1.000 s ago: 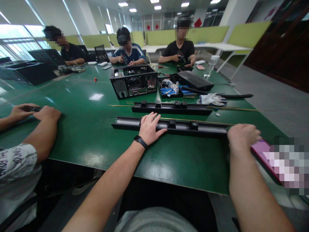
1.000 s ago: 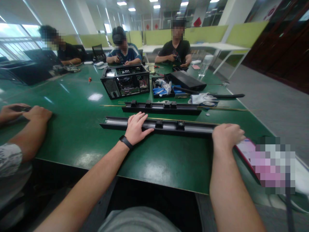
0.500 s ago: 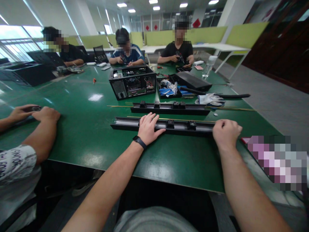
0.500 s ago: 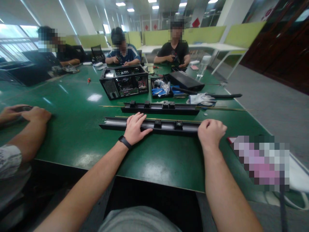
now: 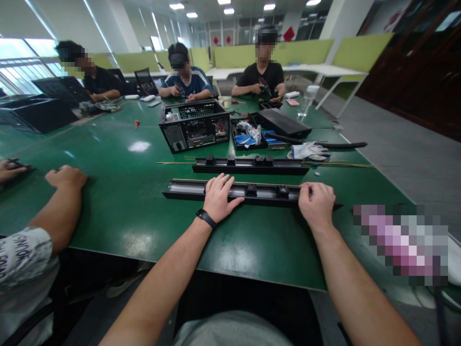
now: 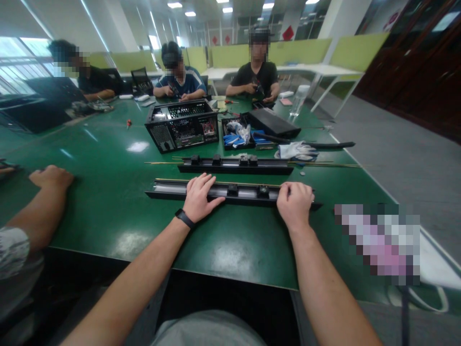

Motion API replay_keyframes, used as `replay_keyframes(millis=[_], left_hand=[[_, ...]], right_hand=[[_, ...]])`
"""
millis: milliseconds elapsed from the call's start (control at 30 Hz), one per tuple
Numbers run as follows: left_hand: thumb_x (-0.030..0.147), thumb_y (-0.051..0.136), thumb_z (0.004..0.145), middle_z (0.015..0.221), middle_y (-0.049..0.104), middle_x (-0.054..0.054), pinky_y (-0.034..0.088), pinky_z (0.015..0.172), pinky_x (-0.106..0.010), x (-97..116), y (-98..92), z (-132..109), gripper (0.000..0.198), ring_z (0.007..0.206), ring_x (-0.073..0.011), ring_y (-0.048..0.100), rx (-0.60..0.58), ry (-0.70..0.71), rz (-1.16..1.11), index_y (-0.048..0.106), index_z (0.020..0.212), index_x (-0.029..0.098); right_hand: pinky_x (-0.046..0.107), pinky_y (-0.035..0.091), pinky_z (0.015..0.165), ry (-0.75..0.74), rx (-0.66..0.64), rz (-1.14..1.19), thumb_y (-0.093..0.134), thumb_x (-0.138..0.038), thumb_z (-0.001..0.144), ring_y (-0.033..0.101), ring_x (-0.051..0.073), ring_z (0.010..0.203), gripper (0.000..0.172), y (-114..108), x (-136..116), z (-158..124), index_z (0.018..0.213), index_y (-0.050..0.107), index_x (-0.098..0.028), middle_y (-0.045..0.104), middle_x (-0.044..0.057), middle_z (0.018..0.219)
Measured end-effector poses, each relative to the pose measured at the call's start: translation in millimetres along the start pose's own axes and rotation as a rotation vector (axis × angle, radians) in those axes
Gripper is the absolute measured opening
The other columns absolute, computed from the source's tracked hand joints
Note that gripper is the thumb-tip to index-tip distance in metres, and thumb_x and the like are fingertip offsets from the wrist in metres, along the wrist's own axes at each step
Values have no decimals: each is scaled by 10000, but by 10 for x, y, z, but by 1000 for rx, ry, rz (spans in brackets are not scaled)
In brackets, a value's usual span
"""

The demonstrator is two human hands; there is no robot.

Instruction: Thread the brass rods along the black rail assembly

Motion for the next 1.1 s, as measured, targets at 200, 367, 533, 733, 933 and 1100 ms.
replay_keyframes(millis=[200,367,533,733,933,1100], left_hand=[[535,809,926,1540,638,-183,345,1296,-577,-3,-4,44,698,1537,-367,509,-4,3,-6,613,1506,202],[529,797,934,1554,627,-178,337,1302,-571,13,-7,62,688,1545,-365,499,-23,-9,2,610,1512,205],[534,799,931,1557,627,-173,334,1301,-565,21,8,55,684,1550,-365,492,-24,-6,8,614,1505,210],[532,806,924,1533,644,-180,337,1295,-559,-1,62,-21,681,1534,-368,509,-22,-5,10,628,1484,189],[534,809,921,1553,629,-174,312,1309,-540,0,83,-127,700,1554,-356,484,-30,-6,14,618,1498,186],[530,800,928,1549,631,-175,323,1303,-557,47,40,-127,684,1551,-366,489,-26,0,25,619,1502,205]], right_hand=[[454,405,914,12,-23,25,498,-348,975,591,321,1020,258,-22,-66,24,862,689,-217,746,141,983],[448,401,930,-35,-56,60,497,-348,989,596,316,1061,264,-42,-139,16,915,716,-221,752,124,995],[435,417,973,-140,-83,147,493,-348,1024,616,290,1092,294,-19,-223,-26,1015,758,-220,764,118,1075],[444,424,981,-123,-138,158,509,-394,1041,624,295,1087,309,83,-150,-84,1022,764,-221,774,114,1093],[447,431,983,-95,-131,177,530,-428,1028,625,299,1059,324,127,-88,-161,1008,772,-214,771,128,1074],[441,436,945,-76,-134,157,535,-426,1011,610,296,999,313,83,-101,-147,962,763,-217,771,128,1039]])
Point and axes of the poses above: each hand's wrist, its own z-axis towards the middle knuckle, its own y-axis out of the palm, x = y × z, the point moved 1 cm from there along z, towards the middle knuckle
